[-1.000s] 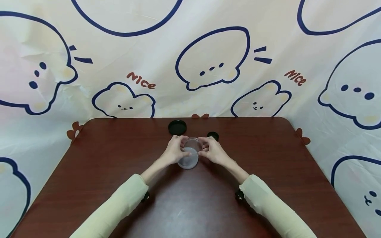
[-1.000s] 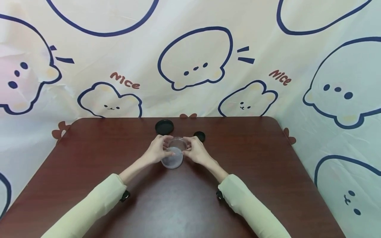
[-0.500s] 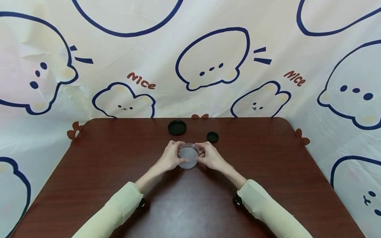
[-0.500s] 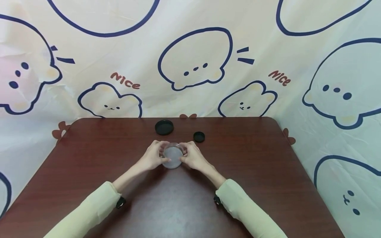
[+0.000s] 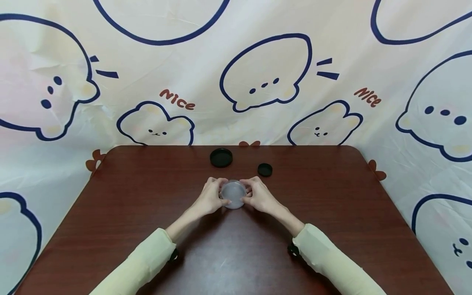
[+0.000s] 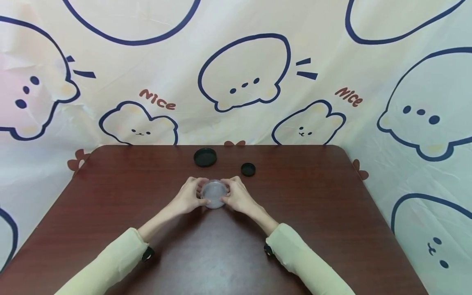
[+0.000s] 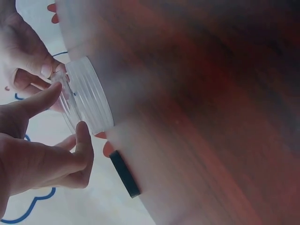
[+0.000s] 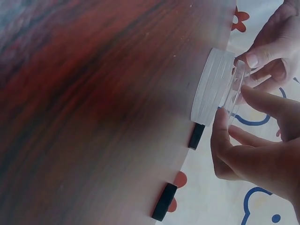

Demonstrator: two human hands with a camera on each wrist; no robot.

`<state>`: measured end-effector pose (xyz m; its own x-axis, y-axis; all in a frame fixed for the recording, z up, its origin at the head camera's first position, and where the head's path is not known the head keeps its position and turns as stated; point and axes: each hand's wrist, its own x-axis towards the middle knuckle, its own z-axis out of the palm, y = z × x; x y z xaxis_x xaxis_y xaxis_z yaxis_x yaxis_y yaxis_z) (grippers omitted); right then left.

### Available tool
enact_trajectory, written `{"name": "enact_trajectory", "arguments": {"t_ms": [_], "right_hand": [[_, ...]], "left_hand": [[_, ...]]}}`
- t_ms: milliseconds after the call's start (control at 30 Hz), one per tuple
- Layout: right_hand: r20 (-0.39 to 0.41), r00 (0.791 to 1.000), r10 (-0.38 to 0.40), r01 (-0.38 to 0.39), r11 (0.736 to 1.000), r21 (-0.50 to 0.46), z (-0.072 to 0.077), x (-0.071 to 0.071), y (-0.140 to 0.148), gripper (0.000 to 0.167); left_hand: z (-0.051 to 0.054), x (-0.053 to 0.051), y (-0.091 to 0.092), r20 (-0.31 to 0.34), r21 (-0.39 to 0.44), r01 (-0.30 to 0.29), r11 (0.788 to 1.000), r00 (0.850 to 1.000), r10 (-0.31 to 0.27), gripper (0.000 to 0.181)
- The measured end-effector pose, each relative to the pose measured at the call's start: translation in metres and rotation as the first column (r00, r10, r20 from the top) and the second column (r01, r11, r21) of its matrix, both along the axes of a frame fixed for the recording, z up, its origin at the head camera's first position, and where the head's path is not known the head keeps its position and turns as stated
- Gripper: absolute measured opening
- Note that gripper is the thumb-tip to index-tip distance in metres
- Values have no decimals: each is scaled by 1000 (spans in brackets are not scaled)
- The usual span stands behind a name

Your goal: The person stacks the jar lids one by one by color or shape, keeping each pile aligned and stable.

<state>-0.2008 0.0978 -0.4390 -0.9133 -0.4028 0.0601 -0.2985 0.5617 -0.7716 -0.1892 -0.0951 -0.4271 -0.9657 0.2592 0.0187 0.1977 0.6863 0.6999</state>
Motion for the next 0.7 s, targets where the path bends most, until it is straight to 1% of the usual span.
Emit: {"name": "enact_trajectory", "arguments": {"t_ms": [133, 333, 500, 700], "right_hand": [[-13, 1000, 15, -15, 1000, 8, 0, -1, -1, 56], [-11, 1000, 26, -25, 1000, 5, -1, -3, 0, 55], [-21, 999, 24, -24, 1000, 7, -3, -3, 1, 55], [-30, 999, 26, -25, 999, 28, -3, -4, 1, 54]], "left_hand": [[-1, 0, 0, 7, -5, -1, 1000, 1000, 1, 63], [-1, 0, 0, -8, -5, 5, 1000, 1000, -5, 64], [0, 1, 1, 7, -2, 3, 1000, 1000, -3, 65], [-3, 2, 3, 16, 1, -8, 1000, 1000, 8, 64]]}}
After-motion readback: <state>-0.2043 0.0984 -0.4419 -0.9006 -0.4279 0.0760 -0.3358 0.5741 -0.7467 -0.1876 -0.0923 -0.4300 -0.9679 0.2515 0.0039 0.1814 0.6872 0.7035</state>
